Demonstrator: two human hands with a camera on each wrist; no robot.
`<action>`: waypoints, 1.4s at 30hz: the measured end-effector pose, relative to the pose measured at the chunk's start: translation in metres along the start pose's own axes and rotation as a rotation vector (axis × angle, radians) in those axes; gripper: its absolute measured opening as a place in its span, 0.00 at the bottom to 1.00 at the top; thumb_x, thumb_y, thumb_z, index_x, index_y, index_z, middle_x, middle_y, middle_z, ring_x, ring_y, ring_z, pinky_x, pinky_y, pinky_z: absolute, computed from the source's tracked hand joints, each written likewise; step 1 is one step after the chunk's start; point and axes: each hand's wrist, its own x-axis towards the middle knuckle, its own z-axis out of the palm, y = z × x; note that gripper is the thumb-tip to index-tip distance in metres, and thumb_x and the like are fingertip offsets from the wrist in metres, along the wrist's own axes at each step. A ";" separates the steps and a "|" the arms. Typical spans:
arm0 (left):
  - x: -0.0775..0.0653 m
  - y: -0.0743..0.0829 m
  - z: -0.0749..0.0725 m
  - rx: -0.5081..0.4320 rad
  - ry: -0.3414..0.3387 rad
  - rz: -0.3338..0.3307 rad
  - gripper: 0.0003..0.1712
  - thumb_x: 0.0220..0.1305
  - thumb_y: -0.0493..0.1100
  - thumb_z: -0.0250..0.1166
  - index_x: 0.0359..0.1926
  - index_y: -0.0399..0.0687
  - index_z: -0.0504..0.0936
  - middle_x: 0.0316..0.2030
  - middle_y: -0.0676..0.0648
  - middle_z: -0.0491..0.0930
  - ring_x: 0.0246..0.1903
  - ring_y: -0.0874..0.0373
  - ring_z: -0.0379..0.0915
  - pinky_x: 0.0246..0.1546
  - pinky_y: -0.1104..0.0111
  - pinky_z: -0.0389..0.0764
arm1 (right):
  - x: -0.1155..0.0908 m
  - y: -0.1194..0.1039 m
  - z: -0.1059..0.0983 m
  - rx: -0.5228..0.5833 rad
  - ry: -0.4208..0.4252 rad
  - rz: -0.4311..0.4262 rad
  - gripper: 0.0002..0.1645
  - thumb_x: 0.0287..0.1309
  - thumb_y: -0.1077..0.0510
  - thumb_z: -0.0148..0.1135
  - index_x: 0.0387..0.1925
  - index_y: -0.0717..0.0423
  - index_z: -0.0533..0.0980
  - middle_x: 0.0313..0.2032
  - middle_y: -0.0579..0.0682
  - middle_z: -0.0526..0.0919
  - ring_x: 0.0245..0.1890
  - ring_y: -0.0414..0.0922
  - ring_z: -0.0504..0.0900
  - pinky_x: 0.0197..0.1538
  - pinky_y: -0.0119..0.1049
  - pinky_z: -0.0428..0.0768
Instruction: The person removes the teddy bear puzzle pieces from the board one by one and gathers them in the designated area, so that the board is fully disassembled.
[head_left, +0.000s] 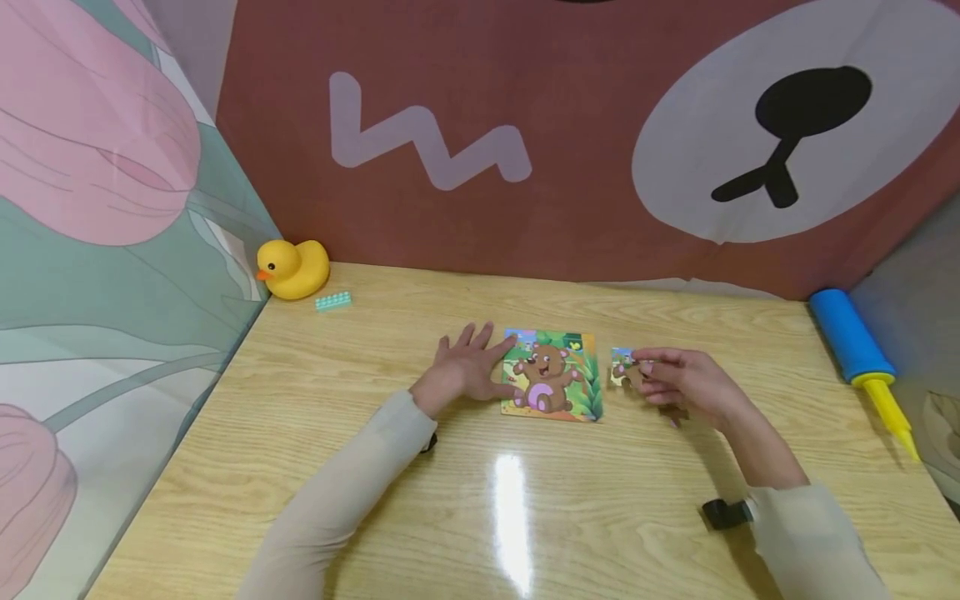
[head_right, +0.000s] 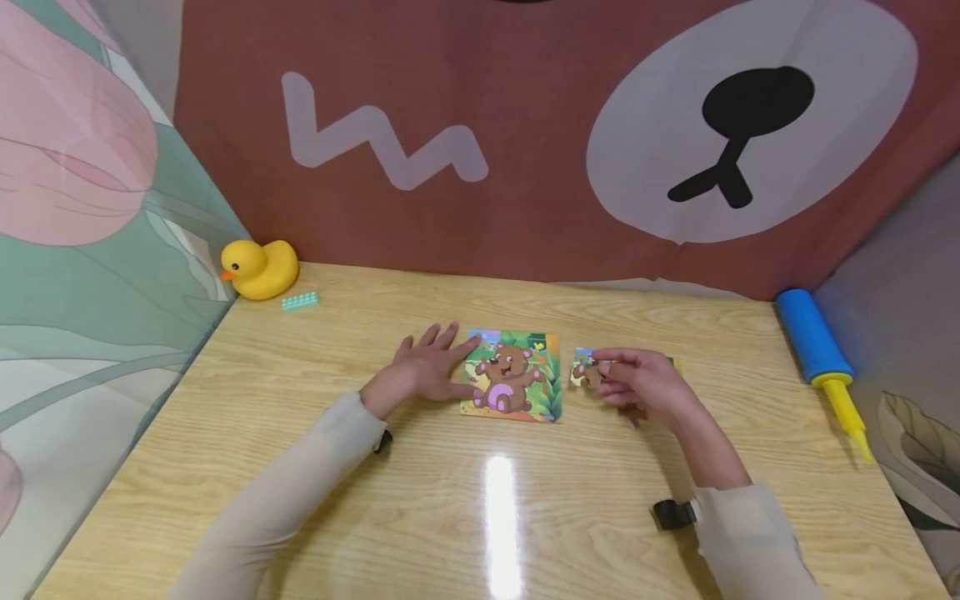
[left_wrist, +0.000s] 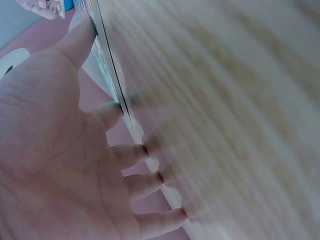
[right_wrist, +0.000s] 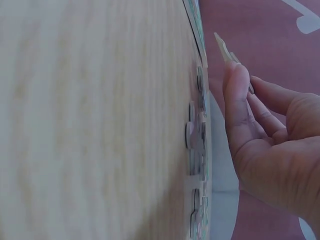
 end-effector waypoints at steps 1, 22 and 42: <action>0.000 0.000 0.000 0.000 0.001 0.000 0.54 0.62 0.78 0.56 0.80 0.77 0.39 0.83 0.51 0.32 0.82 0.46 0.26 0.78 0.38 0.38 | -0.001 0.001 0.000 -0.001 -0.005 0.002 0.34 0.76 0.53 0.53 0.73 0.68 0.61 0.40 0.43 0.87 0.40 0.40 0.88 0.45 0.36 0.88; 0.001 0.000 0.003 0.013 0.005 0.006 0.54 0.61 0.80 0.55 0.80 0.77 0.39 0.83 0.50 0.32 0.82 0.45 0.27 0.78 0.38 0.39 | -0.009 0.005 0.006 -0.133 -0.004 0.025 0.27 0.77 0.60 0.49 0.70 0.72 0.66 0.41 0.49 0.86 0.36 0.41 0.88 0.42 0.38 0.89; -0.001 0.000 0.000 0.003 0.010 0.009 0.54 0.62 0.78 0.56 0.80 0.76 0.40 0.82 0.49 0.32 0.82 0.45 0.27 0.77 0.38 0.39 | -0.016 -0.005 0.007 -0.318 0.086 0.020 0.31 0.80 0.48 0.45 0.66 0.70 0.71 0.56 0.70 0.82 0.45 0.50 0.89 0.46 0.39 0.88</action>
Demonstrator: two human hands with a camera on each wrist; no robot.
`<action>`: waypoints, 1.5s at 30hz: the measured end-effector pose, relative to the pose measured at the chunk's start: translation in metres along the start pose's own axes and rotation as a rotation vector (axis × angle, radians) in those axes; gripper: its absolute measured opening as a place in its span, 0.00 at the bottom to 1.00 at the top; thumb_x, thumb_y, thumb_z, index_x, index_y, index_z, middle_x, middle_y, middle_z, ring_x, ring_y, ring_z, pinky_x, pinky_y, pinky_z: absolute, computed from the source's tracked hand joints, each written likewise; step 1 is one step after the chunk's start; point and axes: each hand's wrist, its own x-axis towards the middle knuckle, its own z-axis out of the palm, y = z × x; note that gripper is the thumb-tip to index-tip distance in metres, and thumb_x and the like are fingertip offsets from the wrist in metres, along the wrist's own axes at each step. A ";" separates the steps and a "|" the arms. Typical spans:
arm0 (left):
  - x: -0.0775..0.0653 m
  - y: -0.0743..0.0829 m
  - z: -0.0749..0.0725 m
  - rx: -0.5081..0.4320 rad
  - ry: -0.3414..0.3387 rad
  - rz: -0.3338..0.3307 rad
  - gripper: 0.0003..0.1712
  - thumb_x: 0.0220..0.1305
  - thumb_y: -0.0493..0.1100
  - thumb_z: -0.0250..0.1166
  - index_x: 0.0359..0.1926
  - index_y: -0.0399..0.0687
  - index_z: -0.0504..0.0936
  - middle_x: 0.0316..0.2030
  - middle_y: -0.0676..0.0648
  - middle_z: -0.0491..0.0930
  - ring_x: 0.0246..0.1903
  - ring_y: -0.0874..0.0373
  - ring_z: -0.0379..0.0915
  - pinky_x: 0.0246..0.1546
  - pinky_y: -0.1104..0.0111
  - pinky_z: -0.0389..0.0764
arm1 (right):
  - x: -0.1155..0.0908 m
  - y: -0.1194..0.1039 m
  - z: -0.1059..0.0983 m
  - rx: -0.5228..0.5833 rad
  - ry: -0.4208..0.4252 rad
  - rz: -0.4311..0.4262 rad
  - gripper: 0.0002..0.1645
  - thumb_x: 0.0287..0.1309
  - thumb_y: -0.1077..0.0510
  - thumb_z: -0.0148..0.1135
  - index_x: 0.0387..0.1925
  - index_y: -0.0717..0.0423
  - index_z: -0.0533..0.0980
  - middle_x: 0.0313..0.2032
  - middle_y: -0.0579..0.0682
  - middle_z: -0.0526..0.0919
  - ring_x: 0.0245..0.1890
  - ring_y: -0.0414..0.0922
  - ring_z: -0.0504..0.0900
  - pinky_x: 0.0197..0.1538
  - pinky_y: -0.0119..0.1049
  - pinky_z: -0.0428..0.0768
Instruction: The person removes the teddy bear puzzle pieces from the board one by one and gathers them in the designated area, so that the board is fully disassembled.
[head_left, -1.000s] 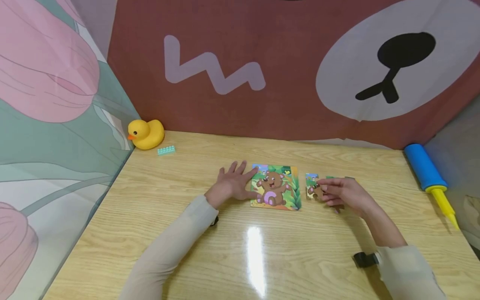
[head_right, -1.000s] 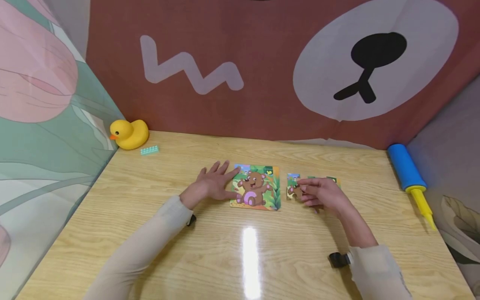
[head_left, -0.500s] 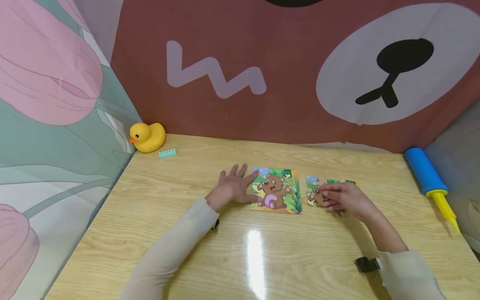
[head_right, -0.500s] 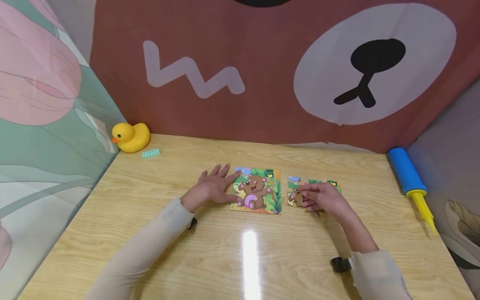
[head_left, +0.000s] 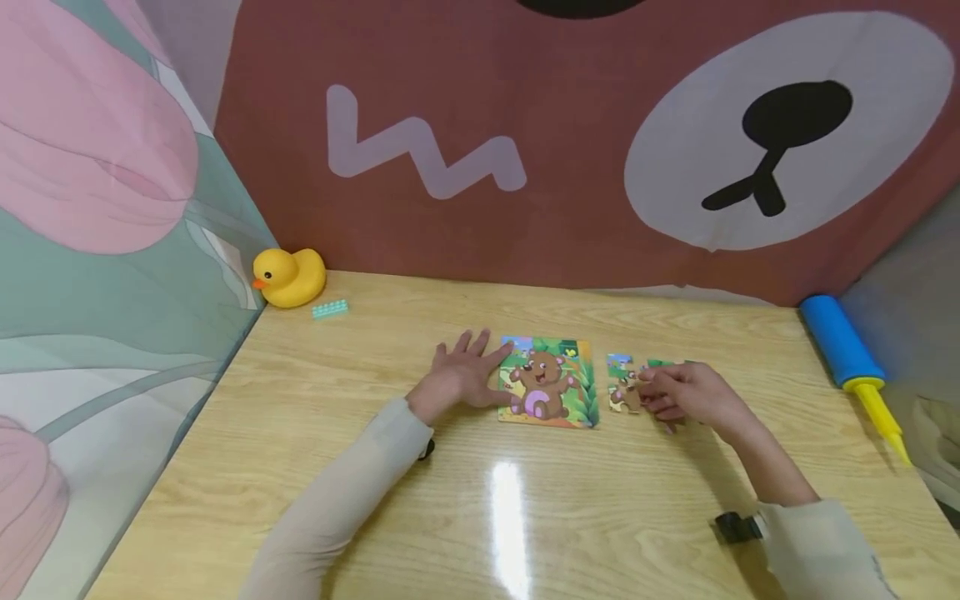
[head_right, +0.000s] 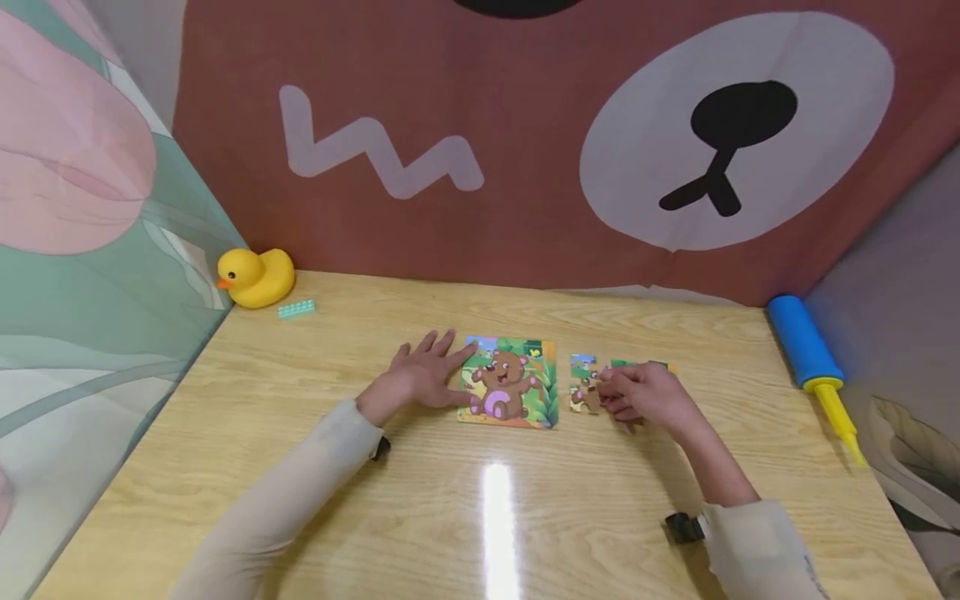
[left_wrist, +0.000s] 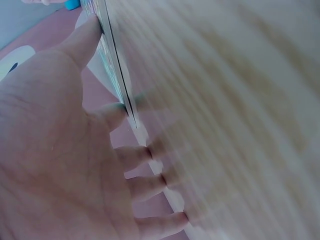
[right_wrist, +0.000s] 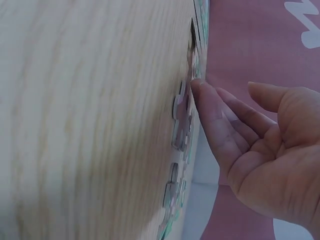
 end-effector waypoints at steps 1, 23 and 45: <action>0.000 0.000 0.000 0.002 -0.001 -0.002 0.54 0.62 0.79 0.56 0.80 0.77 0.40 0.82 0.49 0.32 0.82 0.45 0.27 0.77 0.38 0.39 | 0.000 0.000 0.000 -0.002 0.002 0.000 0.31 0.80 0.48 0.45 0.66 0.70 0.71 0.56 0.70 0.82 0.45 0.50 0.89 0.46 0.39 0.88; -0.002 0.023 -0.005 -0.008 0.074 0.163 0.46 0.71 0.65 0.58 0.81 0.69 0.46 0.83 0.46 0.36 0.82 0.43 0.29 0.78 0.40 0.41 | 0.004 -0.018 0.005 -0.016 0.043 -0.102 0.30 0.78 0.47 0.48 0.67 0.67 0.71 0.50 0.65 0.85 0.42 0.48 0.88 0.44 0.39 0.87; 0.008 0.055 0.003 0.058 -0.032 0.164 0.39 0.75 0.66 0.49 0.80 0.80 0.43 0.83 0.52 0.34 0.82 0.46 0.26 0.78 0.39 0.38 | 0.028 -0.036 0.055 0.037 -0.050 -0.101 0.23 0.77 0.55 0.51 0.62 0.69 0.75 0.45 0.63 0.87 0.36 0.48 0.87 0.40 0.40 0.88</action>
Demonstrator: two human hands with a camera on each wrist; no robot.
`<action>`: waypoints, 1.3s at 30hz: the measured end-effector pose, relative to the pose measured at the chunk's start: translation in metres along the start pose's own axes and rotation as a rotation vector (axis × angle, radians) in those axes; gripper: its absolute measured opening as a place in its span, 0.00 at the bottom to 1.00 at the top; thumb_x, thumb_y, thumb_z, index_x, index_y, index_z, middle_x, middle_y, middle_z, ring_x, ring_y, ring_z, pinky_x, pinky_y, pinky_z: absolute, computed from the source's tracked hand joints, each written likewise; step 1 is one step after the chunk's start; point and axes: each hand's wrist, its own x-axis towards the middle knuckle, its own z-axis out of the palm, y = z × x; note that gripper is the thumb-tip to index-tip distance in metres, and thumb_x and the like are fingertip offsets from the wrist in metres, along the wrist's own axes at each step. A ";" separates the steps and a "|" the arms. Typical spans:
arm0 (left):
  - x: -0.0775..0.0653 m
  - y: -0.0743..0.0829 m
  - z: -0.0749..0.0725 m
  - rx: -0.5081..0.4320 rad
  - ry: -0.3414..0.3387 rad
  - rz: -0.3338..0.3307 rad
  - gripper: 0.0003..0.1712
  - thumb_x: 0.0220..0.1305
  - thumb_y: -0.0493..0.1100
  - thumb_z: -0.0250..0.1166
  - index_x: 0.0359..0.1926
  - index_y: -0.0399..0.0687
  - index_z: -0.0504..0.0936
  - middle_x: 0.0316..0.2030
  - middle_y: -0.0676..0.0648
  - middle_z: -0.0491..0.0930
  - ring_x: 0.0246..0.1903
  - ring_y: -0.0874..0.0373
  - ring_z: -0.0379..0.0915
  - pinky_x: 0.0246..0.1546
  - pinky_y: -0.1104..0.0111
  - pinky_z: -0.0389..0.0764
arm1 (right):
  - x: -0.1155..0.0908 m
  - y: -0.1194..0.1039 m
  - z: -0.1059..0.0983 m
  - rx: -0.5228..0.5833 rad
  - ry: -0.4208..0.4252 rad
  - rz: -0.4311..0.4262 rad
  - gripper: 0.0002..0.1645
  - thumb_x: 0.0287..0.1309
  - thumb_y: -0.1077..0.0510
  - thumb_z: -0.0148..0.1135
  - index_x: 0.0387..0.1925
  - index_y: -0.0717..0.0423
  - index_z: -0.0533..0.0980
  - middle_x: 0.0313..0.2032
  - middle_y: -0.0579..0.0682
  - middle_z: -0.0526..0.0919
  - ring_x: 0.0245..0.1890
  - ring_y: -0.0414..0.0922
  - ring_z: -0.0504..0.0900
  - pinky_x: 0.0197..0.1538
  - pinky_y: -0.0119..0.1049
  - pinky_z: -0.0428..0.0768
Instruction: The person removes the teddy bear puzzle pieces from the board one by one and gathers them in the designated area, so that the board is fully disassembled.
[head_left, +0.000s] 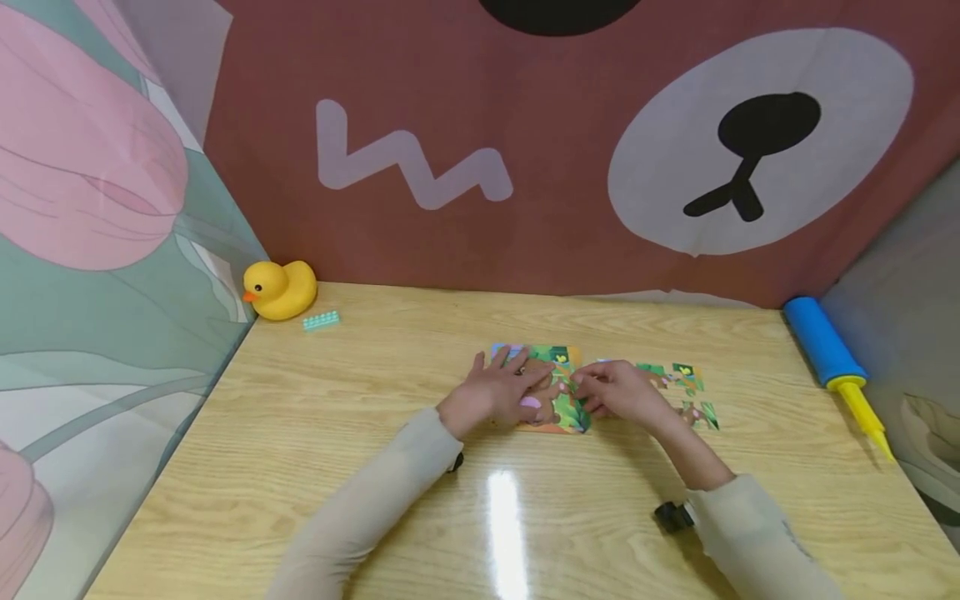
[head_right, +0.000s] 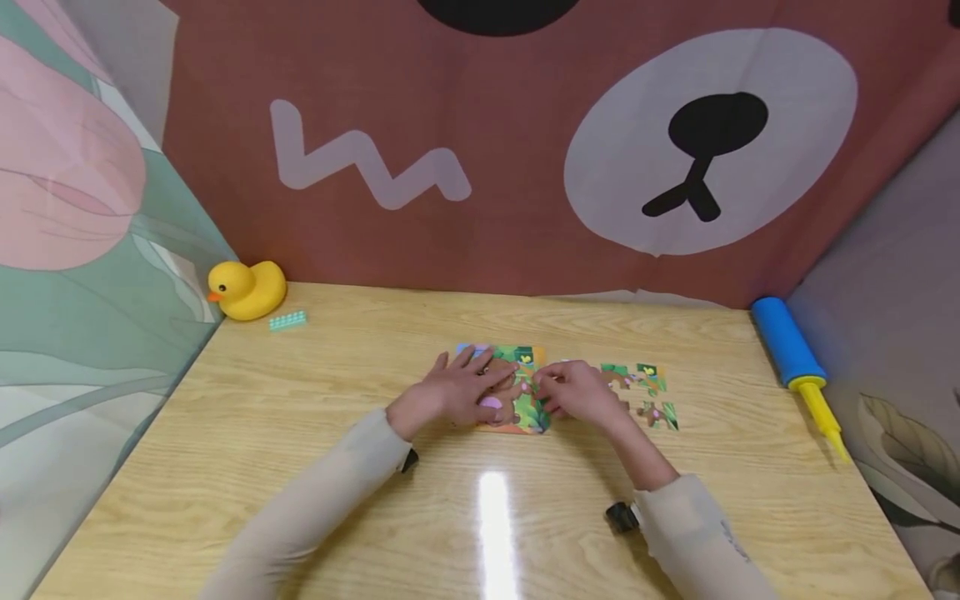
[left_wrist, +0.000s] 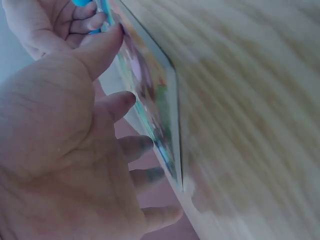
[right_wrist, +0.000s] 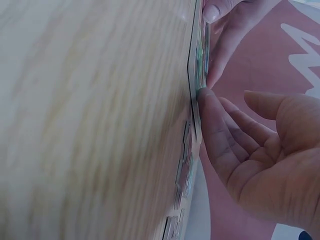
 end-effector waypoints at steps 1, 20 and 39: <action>0.000 -0.001 0.000 0.007 0.002 -0.010 0.39 0.75 0.66 0.49 0.80 0.80 0.43 0.83 0.52 0.35 0.82 0.46 0.26 0.78 0.39 0.37 | 0.000 0.000 0.000 -0.005 -0.005 -0.003 0.23 0.77 0.55 0.51 0.61 0.68 0.75 0.45 0.63 0.87 0.36 0.48 0.87 0.40 0.40 0.88; 0.001 -0.003 0.001 0.076 -0.004 -0.052 0.40 0.72 0.72 0.47 0.78 0.86 0.40 0.83 0.53 0.34 0.82 0.47 0.30 0.77 0.38 0.39 | 0.000 0.002 0.001 0.004 0.026 -0.009 0.23 0.77 0.56 0.50 0.62 0.68 0.75 0.44 0.62 0.87 0.35 0.47 0.85 0.37 0.39 0.87; 0.001 -0.006 0.002 0.062 -0.003 -0.045 0.44 0.69 0.73 0.50 0.79 0.84 0.41 0.83 0.55 0.33 0.82 0.47 0.28 0.77 0.37 0.40 | -0.002 0.003 0.009 -0.027 -0.076 -0.064 0.22 0.68 0.68 0.57 0.63 0.60 0.76 0.37 0.58 0.79 0.32 0.47 0.84 0.36 0.41 0.88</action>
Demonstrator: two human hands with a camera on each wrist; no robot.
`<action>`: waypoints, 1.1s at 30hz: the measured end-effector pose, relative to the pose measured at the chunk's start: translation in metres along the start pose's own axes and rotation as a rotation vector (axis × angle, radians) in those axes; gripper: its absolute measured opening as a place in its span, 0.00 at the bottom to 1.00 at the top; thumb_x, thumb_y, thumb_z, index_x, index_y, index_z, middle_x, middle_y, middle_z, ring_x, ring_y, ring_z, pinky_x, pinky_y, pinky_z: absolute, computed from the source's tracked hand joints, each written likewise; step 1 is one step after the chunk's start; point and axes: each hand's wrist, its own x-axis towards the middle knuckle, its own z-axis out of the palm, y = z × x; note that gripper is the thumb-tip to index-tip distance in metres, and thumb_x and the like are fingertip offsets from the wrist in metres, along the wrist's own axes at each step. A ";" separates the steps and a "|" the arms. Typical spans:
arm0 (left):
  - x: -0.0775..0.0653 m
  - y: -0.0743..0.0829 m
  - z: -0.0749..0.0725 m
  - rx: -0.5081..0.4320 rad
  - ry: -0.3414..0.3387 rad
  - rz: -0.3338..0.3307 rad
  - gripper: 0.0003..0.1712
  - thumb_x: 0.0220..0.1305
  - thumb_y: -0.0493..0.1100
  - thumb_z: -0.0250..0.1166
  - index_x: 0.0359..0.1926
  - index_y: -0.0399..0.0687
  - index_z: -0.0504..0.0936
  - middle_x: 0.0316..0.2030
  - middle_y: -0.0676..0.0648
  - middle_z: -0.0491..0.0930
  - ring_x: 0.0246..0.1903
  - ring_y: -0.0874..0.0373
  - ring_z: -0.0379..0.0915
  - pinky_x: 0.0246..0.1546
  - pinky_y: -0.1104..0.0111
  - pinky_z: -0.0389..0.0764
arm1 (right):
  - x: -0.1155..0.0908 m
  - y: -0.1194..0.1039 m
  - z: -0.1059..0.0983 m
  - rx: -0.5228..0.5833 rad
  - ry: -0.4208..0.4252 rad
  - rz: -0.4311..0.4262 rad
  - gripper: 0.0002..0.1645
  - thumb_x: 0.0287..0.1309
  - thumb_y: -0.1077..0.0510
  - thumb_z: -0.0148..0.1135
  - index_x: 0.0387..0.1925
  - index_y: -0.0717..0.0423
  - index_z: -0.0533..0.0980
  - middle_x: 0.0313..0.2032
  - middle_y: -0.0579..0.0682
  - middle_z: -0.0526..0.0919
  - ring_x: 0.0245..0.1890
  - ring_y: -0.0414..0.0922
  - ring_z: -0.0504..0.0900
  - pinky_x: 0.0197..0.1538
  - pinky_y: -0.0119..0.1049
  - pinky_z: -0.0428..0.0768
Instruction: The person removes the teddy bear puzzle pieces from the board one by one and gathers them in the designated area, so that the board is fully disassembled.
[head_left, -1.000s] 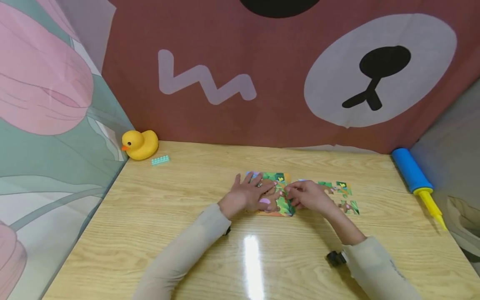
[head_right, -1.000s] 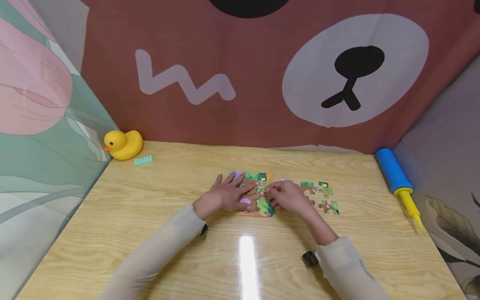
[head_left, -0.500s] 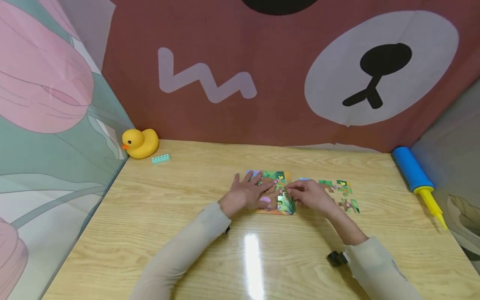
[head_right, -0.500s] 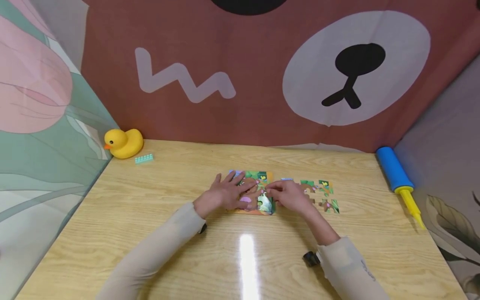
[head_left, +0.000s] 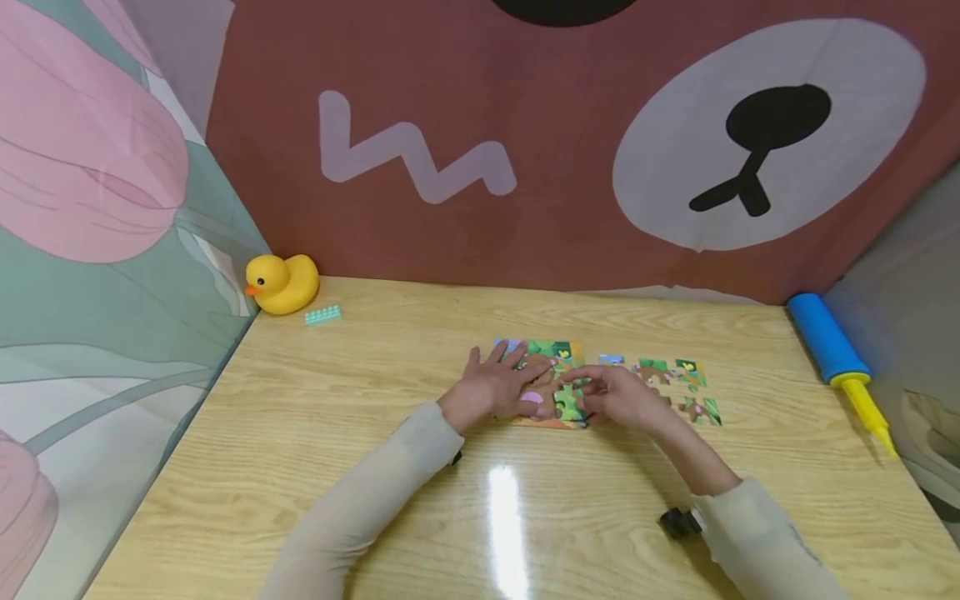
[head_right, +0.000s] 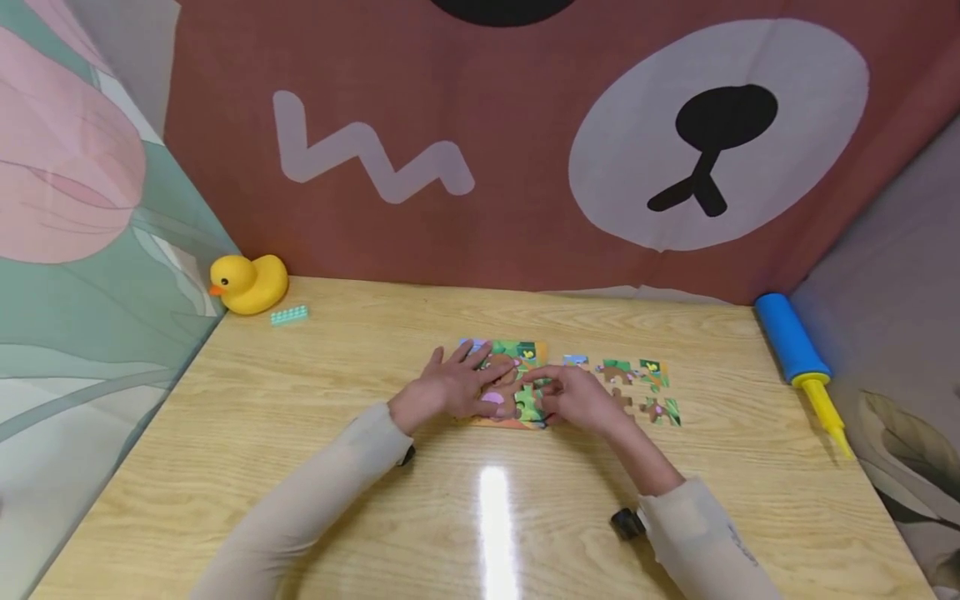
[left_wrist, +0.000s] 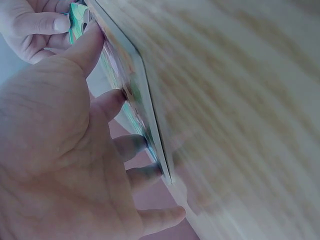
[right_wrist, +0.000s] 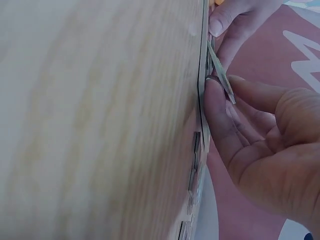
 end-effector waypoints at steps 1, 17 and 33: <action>0.000 0.000 0.000 0.001 0.000 0.000 0.44 0.69 0.73 0.50 0.79 0.84 0.41 0.83 0.55 0.33 0.82 0.46 0.28 0.77 0.37 0.40 | -0.001 0.000 0.000 0.020 -0.011 -0.003 0.23 0.68 0.69 0.57 0.64 0.60 0.76 0.35 0.57 0.78 0.32 0.48 0.84 0.36 0.42 0.89; 0.000 0.001 -0.001 0.032 0.010 0.003 0.42 0.71 0.72 0.50 0.79 0.83 0.42 0.83 0.55 0.35 0.82 0.46 0.30 0.77 0.37 0.42 | -0.021 0.019 -0.023 0.236 -0.057 0.012 0.32 0.70 0.67 0.57 0.73 0.65 0.64 0.41 0.60 0.80 0.36 0.49 0.88 0.43 0.46 0.89; -0.001 0.004 -0.004 0.009 -0.006 -0.010 0.38 0.74 0.69 0.48 0.79 0.84 0.43 0.83 0.54 0.35 0.82 0.45 0.31 0.76 0.36 0.40 | -0.082 0.061 -0.071 0.305 -0.073 0.100 0.35 0.73 0.62 0.55 0.76 0.63 0.58 0.60 0.50 0.75 0.41 0.46 0.86 0.47 0.44 0.88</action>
